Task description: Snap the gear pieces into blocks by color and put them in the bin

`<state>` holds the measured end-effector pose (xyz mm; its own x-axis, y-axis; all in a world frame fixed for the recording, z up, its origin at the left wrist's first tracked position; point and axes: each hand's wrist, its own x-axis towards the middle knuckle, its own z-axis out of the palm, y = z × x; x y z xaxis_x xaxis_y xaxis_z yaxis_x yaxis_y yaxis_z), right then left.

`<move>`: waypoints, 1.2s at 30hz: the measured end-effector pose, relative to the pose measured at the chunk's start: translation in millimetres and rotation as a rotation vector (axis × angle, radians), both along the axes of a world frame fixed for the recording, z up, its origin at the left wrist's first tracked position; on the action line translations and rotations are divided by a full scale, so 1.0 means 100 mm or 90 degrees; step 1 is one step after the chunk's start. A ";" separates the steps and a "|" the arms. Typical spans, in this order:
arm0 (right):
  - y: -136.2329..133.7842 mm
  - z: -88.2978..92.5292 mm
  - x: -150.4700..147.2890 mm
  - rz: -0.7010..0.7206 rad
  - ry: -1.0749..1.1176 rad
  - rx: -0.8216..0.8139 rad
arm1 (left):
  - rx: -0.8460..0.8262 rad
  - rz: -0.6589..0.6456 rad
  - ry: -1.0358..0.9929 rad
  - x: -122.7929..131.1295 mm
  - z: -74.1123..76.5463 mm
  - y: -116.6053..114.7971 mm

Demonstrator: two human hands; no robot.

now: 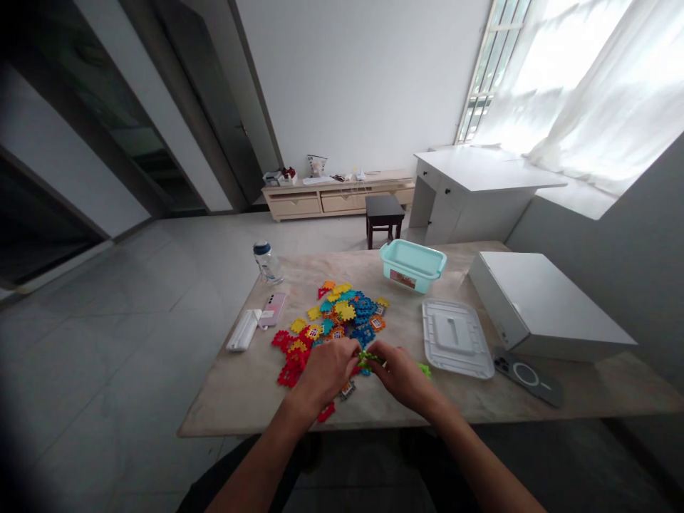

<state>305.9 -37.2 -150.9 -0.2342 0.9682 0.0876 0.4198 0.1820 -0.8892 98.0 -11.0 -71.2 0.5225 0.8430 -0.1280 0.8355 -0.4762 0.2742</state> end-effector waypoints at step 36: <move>0.07 -0.14 0.93 -0.077 -0.551 -0.021 | 0.153 0.006 -0.032 -0.30 0.02 0.04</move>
<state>399.2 -30.2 -165.0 -0.1005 0.9897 -0.1022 0.9649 0.0719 -0.2526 68.0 -7.3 -69.6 0.5156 0.8507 0.1027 0.8282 -0.5255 0.1950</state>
